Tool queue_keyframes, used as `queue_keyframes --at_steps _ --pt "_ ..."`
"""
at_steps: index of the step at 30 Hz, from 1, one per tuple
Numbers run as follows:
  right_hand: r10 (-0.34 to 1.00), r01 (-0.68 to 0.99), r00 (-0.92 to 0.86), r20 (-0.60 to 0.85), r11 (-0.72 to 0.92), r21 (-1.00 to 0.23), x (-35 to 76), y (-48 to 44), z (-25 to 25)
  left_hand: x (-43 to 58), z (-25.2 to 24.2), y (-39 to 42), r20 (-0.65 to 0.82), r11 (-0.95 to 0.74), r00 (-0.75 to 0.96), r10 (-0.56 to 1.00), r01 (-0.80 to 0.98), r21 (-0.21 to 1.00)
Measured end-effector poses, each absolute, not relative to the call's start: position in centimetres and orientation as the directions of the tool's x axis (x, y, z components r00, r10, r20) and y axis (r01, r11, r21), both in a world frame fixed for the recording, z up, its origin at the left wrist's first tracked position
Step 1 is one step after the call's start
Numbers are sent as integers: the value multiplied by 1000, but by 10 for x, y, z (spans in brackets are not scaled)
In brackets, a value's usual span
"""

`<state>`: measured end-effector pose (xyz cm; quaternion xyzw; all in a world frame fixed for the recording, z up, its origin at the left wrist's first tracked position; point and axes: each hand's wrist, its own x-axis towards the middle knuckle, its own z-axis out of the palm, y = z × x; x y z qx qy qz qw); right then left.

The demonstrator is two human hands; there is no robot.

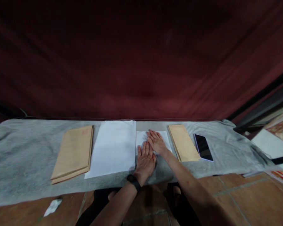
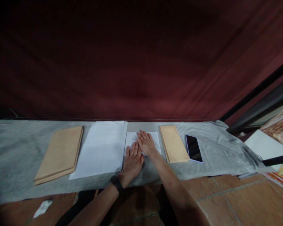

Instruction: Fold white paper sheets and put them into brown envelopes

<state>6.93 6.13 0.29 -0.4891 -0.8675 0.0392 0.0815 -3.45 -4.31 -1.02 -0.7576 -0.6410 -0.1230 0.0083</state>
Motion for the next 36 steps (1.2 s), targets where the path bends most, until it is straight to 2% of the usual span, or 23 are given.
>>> queue_keyframes --at_steps 5,12,17,23,30,36 --pt "854 858 -494 165 509 -66 76 79 -1 -33 -9 -44 180 -140 110 978 976 165" --pt "920 947 -252 301 298 -120 95 65 -20 -30 -8 -42 153 -70 37 988 974 215" --pt "909 959 -211 360 264 -105 107 37 -28 -29 -6 -42 148 -65 32 988 973 220" --pt "910 963 -208 358 254 -86 112 15 -27 -29 -5 -43 173 -72 41 984 982 177" --pt "918 962 -158 363 226 -153 108 13 -27 -27 -8 -26 232 -112 80 969 986 127" --pt "938 956 -142 317 214 -203 107 14 -24 -20 -7 11 209 -54 16 978 983 176"
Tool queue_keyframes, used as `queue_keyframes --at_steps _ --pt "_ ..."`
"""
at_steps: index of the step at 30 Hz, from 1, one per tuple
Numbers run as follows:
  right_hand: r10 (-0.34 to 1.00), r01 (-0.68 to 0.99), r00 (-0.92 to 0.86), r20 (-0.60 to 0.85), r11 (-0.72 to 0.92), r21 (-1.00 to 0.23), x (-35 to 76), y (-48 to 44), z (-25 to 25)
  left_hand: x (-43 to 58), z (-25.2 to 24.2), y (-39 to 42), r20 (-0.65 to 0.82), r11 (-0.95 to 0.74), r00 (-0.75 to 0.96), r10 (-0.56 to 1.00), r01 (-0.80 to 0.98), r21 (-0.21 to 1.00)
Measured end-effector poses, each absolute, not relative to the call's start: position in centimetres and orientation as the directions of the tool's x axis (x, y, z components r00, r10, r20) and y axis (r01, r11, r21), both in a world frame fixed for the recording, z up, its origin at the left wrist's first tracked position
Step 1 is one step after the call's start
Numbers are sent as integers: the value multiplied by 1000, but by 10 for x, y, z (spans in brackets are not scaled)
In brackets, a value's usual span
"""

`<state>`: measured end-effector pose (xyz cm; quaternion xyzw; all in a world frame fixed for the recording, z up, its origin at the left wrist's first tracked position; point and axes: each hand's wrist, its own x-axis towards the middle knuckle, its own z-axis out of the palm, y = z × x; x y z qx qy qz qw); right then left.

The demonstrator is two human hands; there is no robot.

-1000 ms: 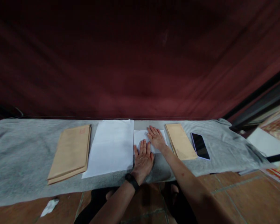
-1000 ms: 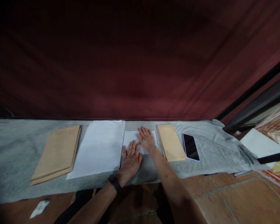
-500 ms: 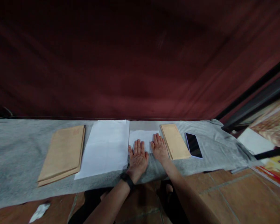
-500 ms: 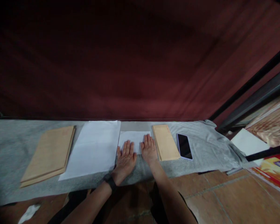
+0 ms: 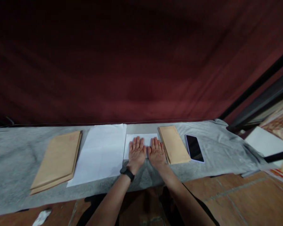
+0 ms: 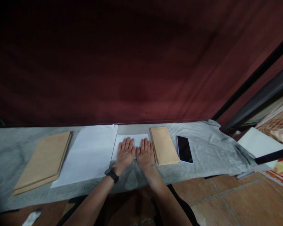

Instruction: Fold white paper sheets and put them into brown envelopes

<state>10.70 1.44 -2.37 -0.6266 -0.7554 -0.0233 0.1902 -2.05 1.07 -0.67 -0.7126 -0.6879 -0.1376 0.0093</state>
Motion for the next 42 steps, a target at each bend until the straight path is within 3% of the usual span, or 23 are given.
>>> queue_keyframes --at_steps 9,18,22,25,29,34,42 --pt "916 952 -143 375 231 -203 111 14 -27 -33 -16 36 299 89 -141 944 979 182" --pt "925 949 -142 353 228 -215 112 12 -25 -46 -20 23 381 93 -161 911 977 192" --pt "917 945 -135 375 233 -229 113 12 -23 -42 -14 13 372 48 -106 922 985 163" --pt "918 940 -138 372 240 -244 112 11 -19 -30 -11 3 350 -79 28 936 988 132" --pt "906 901 -278 318 361 -241 107 10 -10 -21 -14 -5 261 -190 155 953 975 116" --pt "892 867 -362 272 429 -253 102 8 -9 -28 -17 -8 223 -141 112 968 983 119" --pt "918 928 -250 307 317 -194 111 5 -18 -38 -15 -10 211 -24 -7 977 989 145"
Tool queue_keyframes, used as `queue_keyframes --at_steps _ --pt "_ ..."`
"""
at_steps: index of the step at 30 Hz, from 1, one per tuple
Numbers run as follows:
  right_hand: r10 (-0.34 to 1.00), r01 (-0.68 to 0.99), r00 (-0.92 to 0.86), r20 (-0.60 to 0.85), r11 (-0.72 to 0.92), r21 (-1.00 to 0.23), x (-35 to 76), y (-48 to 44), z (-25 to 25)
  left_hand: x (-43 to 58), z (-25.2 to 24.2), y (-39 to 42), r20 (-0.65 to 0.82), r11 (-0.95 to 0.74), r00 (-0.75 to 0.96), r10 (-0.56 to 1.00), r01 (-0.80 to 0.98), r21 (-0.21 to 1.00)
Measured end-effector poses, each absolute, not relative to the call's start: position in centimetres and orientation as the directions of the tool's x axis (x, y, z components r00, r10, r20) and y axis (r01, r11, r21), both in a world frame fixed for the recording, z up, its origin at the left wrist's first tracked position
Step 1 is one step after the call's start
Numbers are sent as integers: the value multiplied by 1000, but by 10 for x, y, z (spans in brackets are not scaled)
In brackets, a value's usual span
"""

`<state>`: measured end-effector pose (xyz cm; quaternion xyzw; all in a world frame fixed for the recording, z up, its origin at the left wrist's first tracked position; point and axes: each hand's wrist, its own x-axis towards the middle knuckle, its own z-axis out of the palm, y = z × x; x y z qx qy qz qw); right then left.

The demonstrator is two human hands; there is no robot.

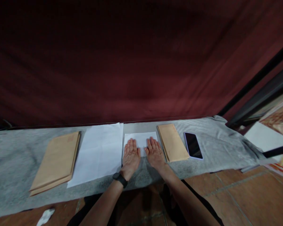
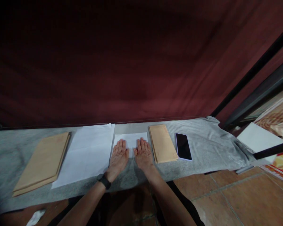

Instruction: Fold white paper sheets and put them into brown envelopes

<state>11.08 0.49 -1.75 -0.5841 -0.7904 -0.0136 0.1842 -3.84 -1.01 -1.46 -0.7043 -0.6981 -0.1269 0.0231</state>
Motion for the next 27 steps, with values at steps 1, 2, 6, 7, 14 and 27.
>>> queue_keyframes --at_steps 1,2,6,7,14,27 --pt "917 933 -237 320 307 -189 112 4 -19 -39 -14 -10 207 -20 -12 978 989 149" --pt "916 937 -223 333 296 -186 113 3 -20 -40 -14 -10 203 -15 -17 979 988 153" --pt "911 946 -171 376 259 -196 114 -2 -23 -44 -13 -12 183 12 -44 982 985 171" --pt "911 946 -163 378 254 -203 115 -2 -23 -45 -12 -13 184 13 -45 982 984 176" --pt "913 896 -285 292 362 -257 125 22 -10 -48 -2 -33 235 -352 309 922 920 172" --pt "922 884 -286 262 360 -300 115 68 -12 -50 26 -30 9 -449 458 889 869 209"
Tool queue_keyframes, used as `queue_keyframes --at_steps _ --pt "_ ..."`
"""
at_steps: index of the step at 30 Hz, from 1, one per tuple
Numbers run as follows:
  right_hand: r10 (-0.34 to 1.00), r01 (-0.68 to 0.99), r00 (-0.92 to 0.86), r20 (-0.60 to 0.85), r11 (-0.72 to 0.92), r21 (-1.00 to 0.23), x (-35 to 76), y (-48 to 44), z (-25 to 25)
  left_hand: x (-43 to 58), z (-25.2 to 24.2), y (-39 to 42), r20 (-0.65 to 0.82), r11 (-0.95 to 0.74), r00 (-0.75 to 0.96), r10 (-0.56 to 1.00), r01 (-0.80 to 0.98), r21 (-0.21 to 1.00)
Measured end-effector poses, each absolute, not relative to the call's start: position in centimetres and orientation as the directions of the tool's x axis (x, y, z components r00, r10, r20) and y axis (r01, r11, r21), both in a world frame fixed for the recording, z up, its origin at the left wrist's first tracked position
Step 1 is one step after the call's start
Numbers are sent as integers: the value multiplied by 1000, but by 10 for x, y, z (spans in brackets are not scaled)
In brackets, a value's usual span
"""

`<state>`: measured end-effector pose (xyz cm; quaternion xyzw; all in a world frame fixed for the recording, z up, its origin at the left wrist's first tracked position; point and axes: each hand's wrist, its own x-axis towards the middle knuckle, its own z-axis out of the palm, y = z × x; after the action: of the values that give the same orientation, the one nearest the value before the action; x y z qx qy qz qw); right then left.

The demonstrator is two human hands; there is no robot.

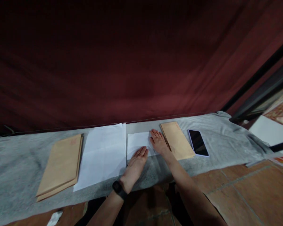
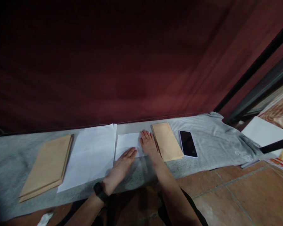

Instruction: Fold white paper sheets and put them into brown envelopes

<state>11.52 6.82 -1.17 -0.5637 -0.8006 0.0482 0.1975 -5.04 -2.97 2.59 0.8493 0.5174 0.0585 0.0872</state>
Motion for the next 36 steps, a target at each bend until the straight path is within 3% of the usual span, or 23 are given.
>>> queue_keyframes --at_steps 11,18,23,27,32,36 --pt "913 944 -231 336 294 -150 109 74 1 -58 45 -40 -1 -462 467 885 876 137" --pt "899 932 -231 373 314 -179 109 72 -4 -61 48 -34 98 -444 437 894 893 69" --pt "925 882 -238 297 333 -333 120 77 -1 -60 62 -26 250 -465 425 870 876 129" --pt "957 721 -258 135 284 -632 134 79 16 -68 68 -27 468 -541 389 793 804 248" --pt "933 271 -335 -129 -36 -962 144 60 32 -76 71 -30 613 -581 285 737 730 360" --pt "881 -34 -398 -258 -295 -955 146 48 36 -78 70 -22 589 -464 61 806 684 564"
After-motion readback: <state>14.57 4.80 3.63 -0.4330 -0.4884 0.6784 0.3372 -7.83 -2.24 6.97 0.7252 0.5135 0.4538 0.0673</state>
